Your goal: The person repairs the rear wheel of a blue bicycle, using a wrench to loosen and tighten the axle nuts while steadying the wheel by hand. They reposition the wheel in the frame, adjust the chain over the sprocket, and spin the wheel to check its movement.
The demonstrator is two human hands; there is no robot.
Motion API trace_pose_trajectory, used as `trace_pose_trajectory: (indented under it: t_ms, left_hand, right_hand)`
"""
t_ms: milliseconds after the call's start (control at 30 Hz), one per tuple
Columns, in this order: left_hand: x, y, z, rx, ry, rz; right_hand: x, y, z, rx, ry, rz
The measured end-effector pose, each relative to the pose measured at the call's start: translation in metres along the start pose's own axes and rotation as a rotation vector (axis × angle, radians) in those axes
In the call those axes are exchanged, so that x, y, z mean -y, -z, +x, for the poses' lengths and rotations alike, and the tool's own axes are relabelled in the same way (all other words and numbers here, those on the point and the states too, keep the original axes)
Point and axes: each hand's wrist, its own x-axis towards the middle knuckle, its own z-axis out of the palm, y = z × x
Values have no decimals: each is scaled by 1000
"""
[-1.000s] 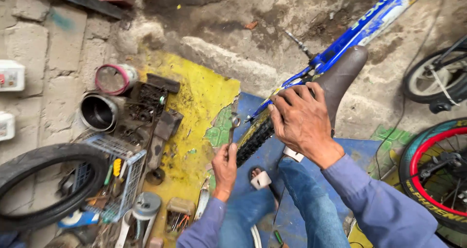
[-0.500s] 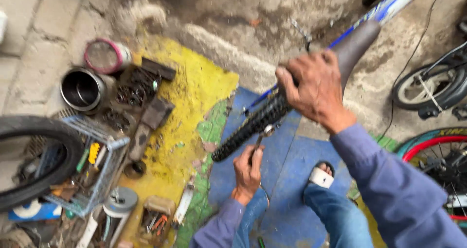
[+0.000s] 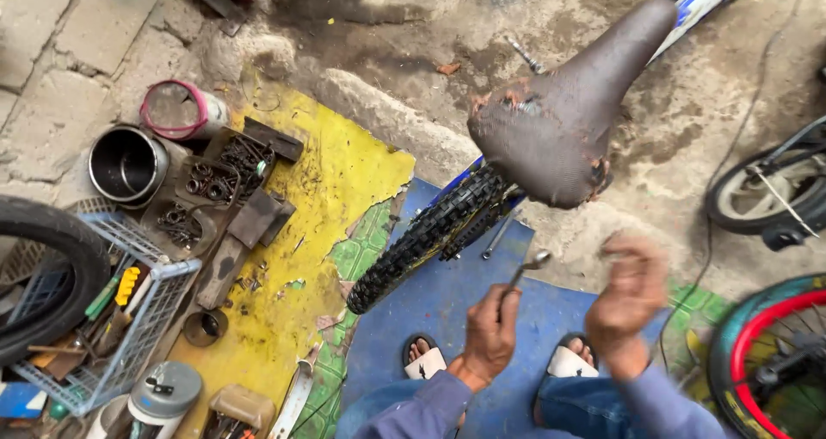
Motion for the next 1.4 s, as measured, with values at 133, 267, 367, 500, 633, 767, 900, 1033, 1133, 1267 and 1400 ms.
trace_pose_trajectory:
  t_ms: [133, 267, 367, 500, 633, 767, 900, 1033, 1133, 1267, 1400]
  left_hand:
    - [75, -34, 2, 73, -233, 132]
    - [126, -47, 23, 266, -167, 370]
    - [118, -24, 36, 553, -140, 739]
    - [62, 85, 38, 809, -321, 346]
    - [30, 214, 71, 371, -473, 58]
    - [77, 256, 166, -64, -282, 460]
    - [192, 248, 246, 259, -194, 556]
    - [311, 256, 276, 549, -266, 269]
    - [361, 259, 289, 502, -41, 369]
    - [385, 252, 295, 558, -66, 334]
    - [370, 235, 286, 561, 26, 107]
  right_hand:
    - [-108, -14, -102, 423, -463, 123]
    - [-224, -43, -140, 309, -840, 145]
    - [-300, -58, -160, 402, -931, 0]
    - [-360, -77, -173, 747, -658, -587]
    - [-373, -100, -168, 778, -213, -944]
    - [-327, -136, -153, 929, -806, 109]
    - [-284, -158, -161, 890, -886, 483]
    - [-283, -166, -175, 802, -899, 574]
    - [-291, -169, -175, 754, -923, 570]
    - [-284, -172, -171, 675, -873, 413]
    - [-261, -172, -176, 521, -271, -207]
